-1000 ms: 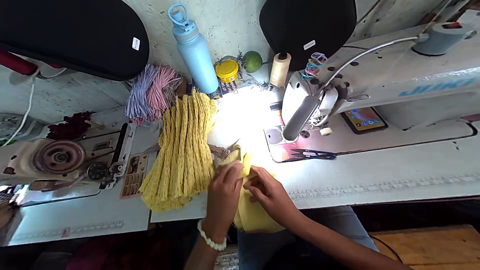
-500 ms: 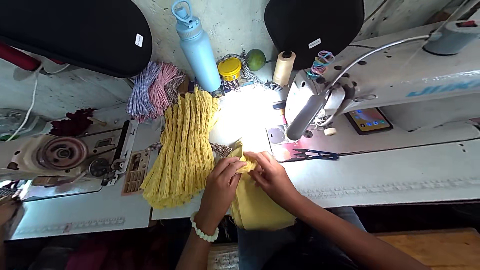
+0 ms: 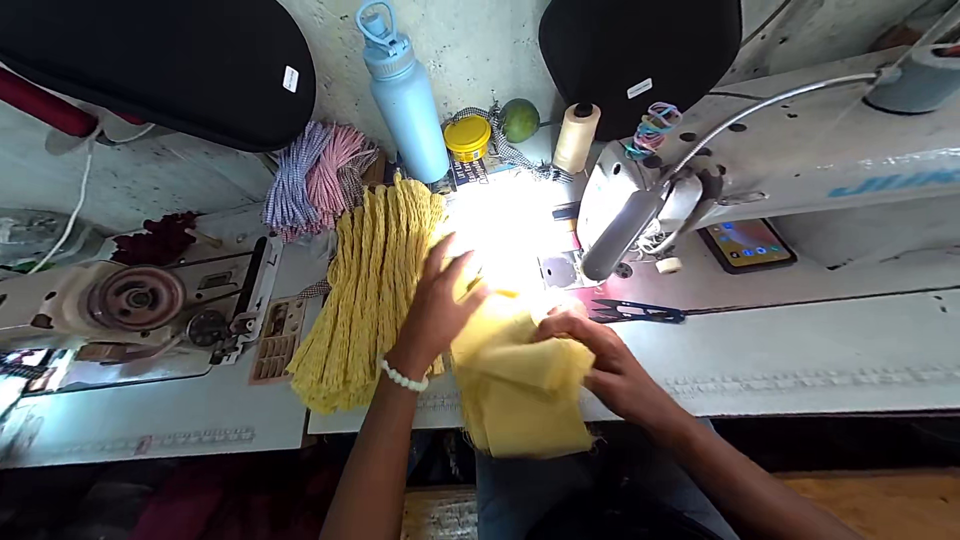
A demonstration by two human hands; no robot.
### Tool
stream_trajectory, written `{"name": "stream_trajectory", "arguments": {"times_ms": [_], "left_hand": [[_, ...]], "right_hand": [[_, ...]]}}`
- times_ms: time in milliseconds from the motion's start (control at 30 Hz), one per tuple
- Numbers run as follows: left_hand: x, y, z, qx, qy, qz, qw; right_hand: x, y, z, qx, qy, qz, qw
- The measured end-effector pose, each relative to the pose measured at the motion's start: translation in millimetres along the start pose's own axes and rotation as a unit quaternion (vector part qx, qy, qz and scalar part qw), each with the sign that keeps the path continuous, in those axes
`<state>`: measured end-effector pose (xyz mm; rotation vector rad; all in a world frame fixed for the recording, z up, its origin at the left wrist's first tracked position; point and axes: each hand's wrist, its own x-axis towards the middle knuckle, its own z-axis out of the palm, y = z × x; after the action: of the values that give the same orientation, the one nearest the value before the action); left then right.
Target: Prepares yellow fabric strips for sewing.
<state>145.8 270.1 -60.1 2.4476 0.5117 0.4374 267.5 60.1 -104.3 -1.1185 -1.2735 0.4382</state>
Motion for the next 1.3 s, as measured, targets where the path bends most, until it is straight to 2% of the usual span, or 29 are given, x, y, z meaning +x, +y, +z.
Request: {"name": "stream_trajectory", "arguments": {"times_ms": [67, 133, 200, 267, 400, 533, 600, 633, 733, 767, 800, 833, 967, 1033, 1167, 1300], "left_hand": [[-14.3, 20.6, 1.4, -0.169, -0.116, 0.033, 0.978], [-19.6, 38.2, 0.1, -0.308, -0.238, 0.080, 0.918], [-19.4, 56.4, -6.2, -0.333, -0.295, 0.130, 0.886], [-22.9, 72.7, -16.0, -0.310, -0.284, 0.165, 0.893], [-28.6, 97.5, -20.3, -0.194, -0.164, 0.225, 0.941], [-18.6, 98.5, -8.7, -0.113, -0.078, 0.189, 0.972], [-23.8, 90.9, -8.5, -0.089, -0.042, 0.161, 0.982], [-30.4, 83.9, -8.8, -0.084, -0.050, 0.149, 0.984], [-50.6, 54.4, 0.9, -0.081, -0.220, 0.107, 0.966], [-54.1, 45.2, 10.5, -0.063, -0.256, 0.095, 0.960], [-56.1, 38.6, 21.6, -0.035, -0.257, 0.079, 0.963], [-56.4, 34.1, 32.7, -0.003, -0.226, 0.062, 0.972], [-37.7, 27.7, 49.4, 0.081, -0.053, -0.016, 0.995], [-20.9, 20.3, 50.0, 0.094, -0.008, -0.050, 0.994], [11.9, 14.3, 45.7, 0.152, -0.116, -0.100, 0.976], [24.3, 14.0, 46.9, 0.138, -0.124, -0.137, 0.973]], "right_hand": [[1.0, -16.0, -12.0, 0.091, -0.044, -0.009, 0.995], [5.3, -28.4, -17.8, 0.164, -0.072, -0.023, 0.984], [9.7, -38.0, -17.8, 0.226, -0.091, -0.033, 0.969], [10.7, -44.2, -16.5, 0.252, -0.093, -0.043, 0.962], [2.2, -65.0, -24.0, 0.203, -0.066, -0.044, 0.976], [0.0, -67.3, -41.9, 0.091, 0.010, -0.022, 0.996], [2.3, -61.1, -49.3, 0.083, 0.041, -0.007, 0.996], [2.8, -59.4, -51.8, 0.086, 0.041, -0.009, 0.995], [-1.4, -51.8, -58.4, 0.130, 0.023, -0.035, 0.991], [-4.8, -49.0, -60.4, 0.138, 0.024, -0.036, 0.989], [-7.4, -46.1, -61.9, 0.146, 0.024, -0.038, 0.988], [-8.4, -44.3, -62.0, 0.153, 0.025, -0.037, 0.987], [-12.4, -39.6, -61.2, 0.197, -0.020, -0.049, 0.979], [-14.5, -42.7, -61.8, 0.219, -0.039, -0.042, 0.974], [-14.2, -39.7, -68.5, 0.270, -0.066, -0.057, 0.959], [-14.3, -43.2, -71.0, 0.353, -0.092, -0.073, 0.928]]}}
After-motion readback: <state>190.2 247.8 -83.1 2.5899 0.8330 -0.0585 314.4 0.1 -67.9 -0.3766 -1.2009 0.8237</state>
